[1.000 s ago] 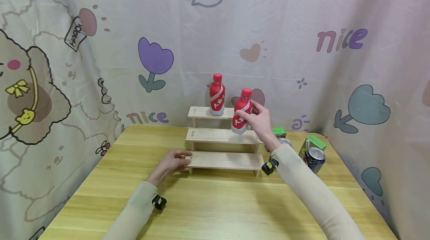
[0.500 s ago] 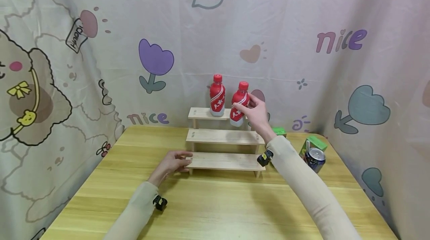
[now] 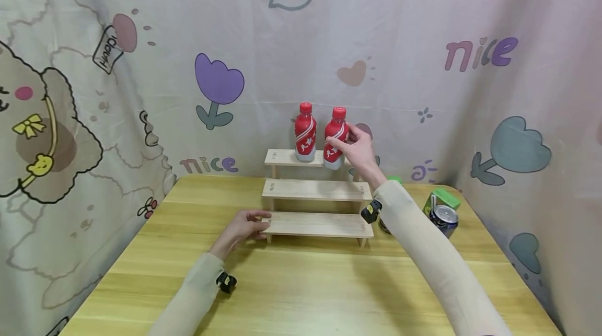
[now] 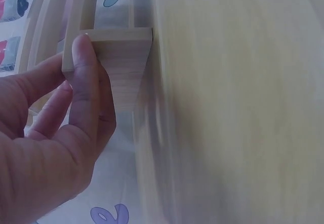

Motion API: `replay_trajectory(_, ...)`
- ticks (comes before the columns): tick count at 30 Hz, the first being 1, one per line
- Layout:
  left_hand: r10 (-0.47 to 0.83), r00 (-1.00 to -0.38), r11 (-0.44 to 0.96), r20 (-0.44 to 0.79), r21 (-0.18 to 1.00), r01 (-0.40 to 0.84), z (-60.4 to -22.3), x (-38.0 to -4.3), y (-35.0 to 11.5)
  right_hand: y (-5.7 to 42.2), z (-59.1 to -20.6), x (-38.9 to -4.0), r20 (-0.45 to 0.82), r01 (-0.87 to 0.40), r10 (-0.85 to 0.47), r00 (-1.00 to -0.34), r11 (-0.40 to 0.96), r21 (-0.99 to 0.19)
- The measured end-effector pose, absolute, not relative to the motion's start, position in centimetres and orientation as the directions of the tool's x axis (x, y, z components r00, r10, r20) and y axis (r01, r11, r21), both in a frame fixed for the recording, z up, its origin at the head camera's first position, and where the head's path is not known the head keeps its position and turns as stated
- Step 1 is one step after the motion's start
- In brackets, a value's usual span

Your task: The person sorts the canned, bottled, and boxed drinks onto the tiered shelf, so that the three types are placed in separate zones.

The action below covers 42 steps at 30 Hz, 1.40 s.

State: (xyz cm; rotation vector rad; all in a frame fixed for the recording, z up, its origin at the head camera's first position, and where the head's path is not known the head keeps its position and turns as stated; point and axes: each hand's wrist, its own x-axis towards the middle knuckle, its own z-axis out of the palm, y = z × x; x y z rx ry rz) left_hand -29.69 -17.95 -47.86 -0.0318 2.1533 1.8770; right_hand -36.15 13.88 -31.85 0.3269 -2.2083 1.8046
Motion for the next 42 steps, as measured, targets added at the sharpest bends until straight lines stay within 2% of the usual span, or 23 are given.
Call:
replay_trajectory(14,0.222,-0.954,0.135,-0.203,0.975,-0.177,-47.7,-29.5,-18.2,14.0,-31.0,-38.1,0.338,-0.339,-0.050,-0.940,0.275,-0.900)
replay_trajectory(23,0.201,-0.956,0.134,-0.213,0.973,-0.188,-47.7,-29.5,-18.1,13.9,-30.6,-39.3,0.317,-0.306,-0.023,-0.948,0.338,-0.890)
replay_trajectory(35,0.204,-0.954,0.138,-0.218,0.971,-0.193,-47.7,-29.4,-18.1,13.7,-30.8,-39.8,0.312,-0.309,-0.069,-0.948,0.436,-0.845)
replay_trajectory(42,0.186,-0.957,0.142,-0.221,0.970,-0.196,-47.6,-29.4,-18.0,13.6,-30.8,-40.1,0.327,-0.331,-0.086,-0.941,0.435,-0.837)
